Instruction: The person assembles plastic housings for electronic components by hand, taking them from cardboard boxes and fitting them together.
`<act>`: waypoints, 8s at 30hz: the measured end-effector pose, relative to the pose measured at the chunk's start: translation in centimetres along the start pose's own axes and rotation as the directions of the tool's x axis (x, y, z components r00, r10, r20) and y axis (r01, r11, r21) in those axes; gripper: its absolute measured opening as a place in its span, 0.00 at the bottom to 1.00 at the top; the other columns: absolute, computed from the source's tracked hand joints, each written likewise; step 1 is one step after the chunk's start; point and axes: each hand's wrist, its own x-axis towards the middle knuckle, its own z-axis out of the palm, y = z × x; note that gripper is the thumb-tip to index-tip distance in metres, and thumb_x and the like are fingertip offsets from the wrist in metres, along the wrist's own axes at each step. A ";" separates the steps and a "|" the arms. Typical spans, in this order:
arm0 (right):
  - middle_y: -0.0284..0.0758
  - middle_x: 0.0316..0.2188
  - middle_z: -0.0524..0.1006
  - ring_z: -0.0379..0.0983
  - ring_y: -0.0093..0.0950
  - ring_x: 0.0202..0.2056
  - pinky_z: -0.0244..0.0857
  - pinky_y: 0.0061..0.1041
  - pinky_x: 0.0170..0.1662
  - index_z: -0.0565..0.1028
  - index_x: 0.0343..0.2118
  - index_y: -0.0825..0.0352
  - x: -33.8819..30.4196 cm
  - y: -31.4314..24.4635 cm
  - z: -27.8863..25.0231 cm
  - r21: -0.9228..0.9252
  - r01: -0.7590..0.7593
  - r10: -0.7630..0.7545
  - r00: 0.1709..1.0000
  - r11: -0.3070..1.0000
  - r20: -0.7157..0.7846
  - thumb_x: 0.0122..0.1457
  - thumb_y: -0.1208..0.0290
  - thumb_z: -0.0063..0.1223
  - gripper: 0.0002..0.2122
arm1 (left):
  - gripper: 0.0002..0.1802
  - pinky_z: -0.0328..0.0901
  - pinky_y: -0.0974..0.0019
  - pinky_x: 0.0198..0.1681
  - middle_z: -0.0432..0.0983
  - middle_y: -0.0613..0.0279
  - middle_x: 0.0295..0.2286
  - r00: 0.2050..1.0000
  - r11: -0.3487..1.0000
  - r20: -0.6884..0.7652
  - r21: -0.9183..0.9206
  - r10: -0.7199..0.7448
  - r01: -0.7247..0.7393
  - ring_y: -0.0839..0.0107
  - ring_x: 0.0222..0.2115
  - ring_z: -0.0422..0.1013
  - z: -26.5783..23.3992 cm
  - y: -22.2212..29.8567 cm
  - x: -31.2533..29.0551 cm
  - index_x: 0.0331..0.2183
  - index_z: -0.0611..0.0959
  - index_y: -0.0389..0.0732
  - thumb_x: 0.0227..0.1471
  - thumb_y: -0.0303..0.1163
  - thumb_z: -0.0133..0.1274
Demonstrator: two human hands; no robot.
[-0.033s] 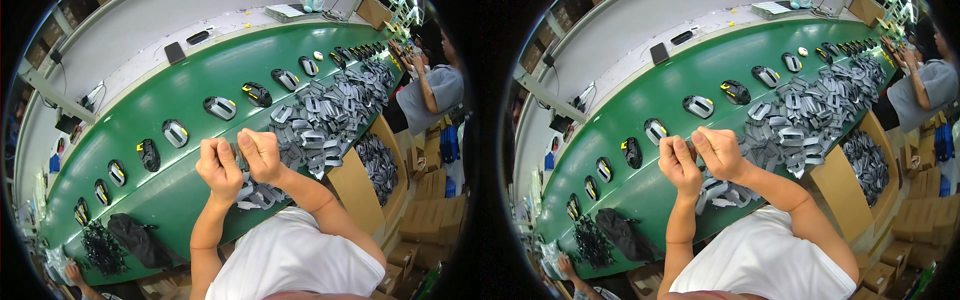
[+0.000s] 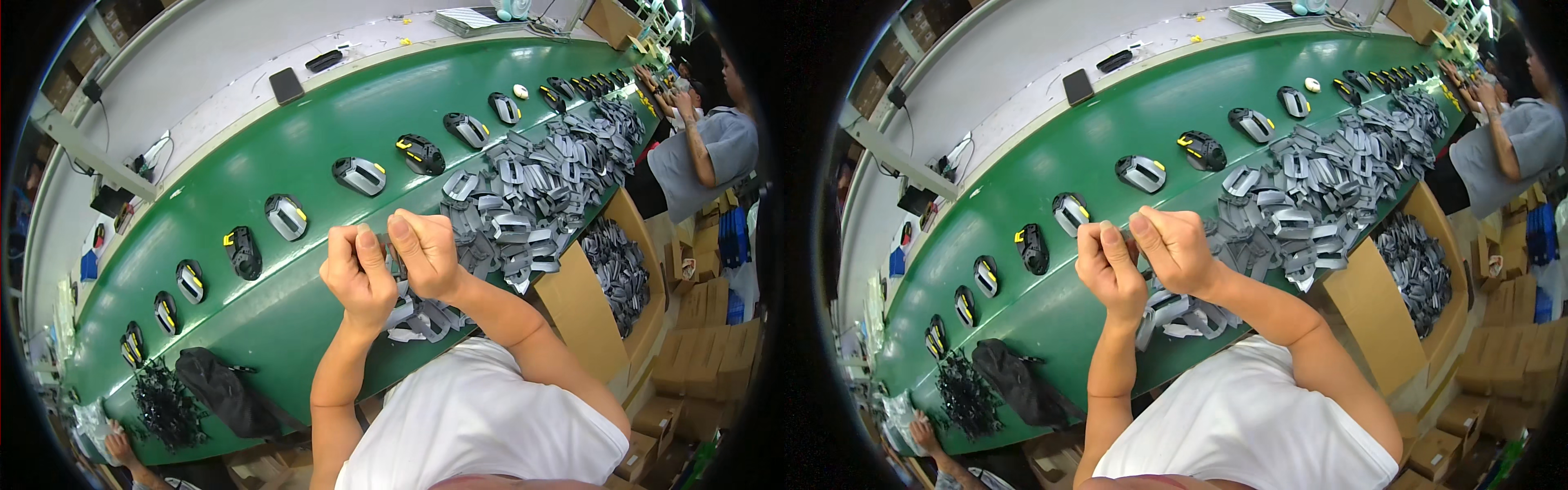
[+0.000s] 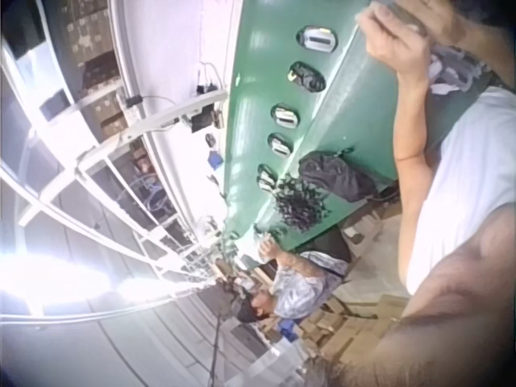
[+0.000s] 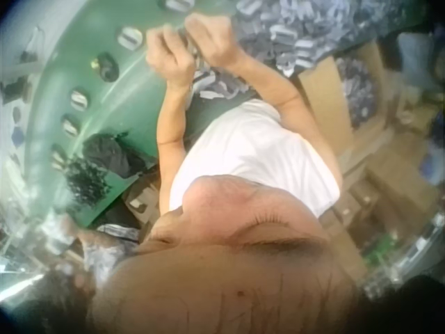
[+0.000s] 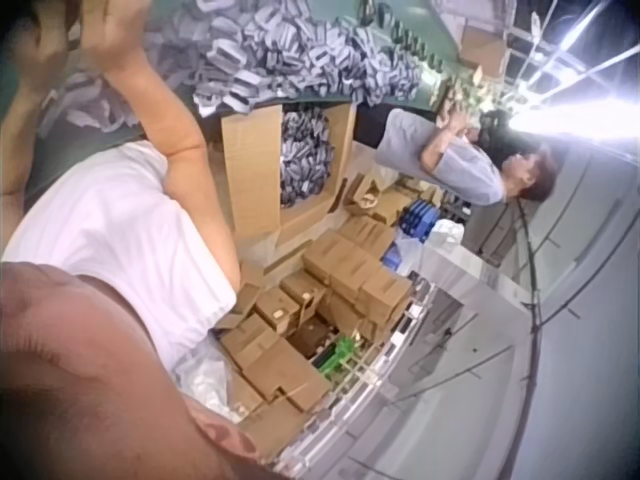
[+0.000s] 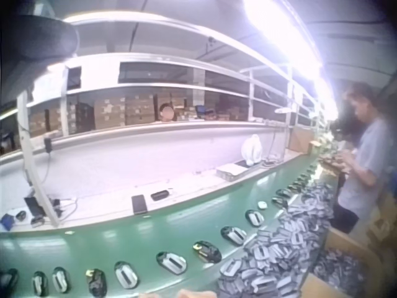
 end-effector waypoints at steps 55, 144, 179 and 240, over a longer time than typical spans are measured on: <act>0.36 0.10 0.63 0.59 0.31 0.11 0.53 0.26 0.16 0.66 0.17 0.71 0.6 1.4 -1.0 -0.101 0.070 -0.061 0.994 0.992 0.087 0.61 0.71 0.40 0.16 | 0.13 0.50 0.79 0.14 0.63 0.69 0.12 0.974 0.962 -0.072 0.189 0.216 -0.199 0.86 0.13 0.57 1.4 -1.3 -0.7 0.23 0.65 0.36 0.57 0.31 0.43; 0.31 0.21 0.73 0.70 0.15 0.22 0.65 0.15 0.25 0.70 0.32 0.73 0.2 0.6 -5.2 0.261 -0.554 0.379 0.777 0.791 0.503 0.52 0.78 0.48 0.06 | 0.10 0.48 0.80 0.13 0.68 0.67 0.14 0.705 0.627 0.558 -0.373 -0.437 0.684 0.87 0.12 0.56 -0.2 -0.7 2.0 0.26 0.65 0.39 0.55 0.31 0.47; 0.35 0.34 0.75 0.72 0.19 0.34 0.68 0.19 0.37 0.71 0.42 0.76 0.3 3.6 -6.0 0.418 -0.535 0.478 0.845 0.734 0.241 0.52 0.78 0.56 0.15 | 0.21 0.59 0.73 0.45 0.71 0.65 0.36 0.741 0.709 0.305 -0.229 -0.599 0.667 0.79 0.38 0.65 -1.1 -5.9 0.9 0.44 0.71 0.35 0.55 0.41 0.48; 0.35 0.35 0.77 0.72 0.22 0.38 0.66 0.22 0.41 0.69 0.47 0.69 1.4 3.4 -14.6 -0.015 -0.429 0.429 0.899 0.903 0.092 0.60 0.65 0.46 0.16 | 0.25 0.62 0.75 0.38 0.69 0.59 0.38 0.848 0.833 0.268 -0.206 -0.456 0.513 0.77 0.34 0.67 -0.9 -4.0 0.8 0.50 0.65 0.29 0.52 0.28 0.51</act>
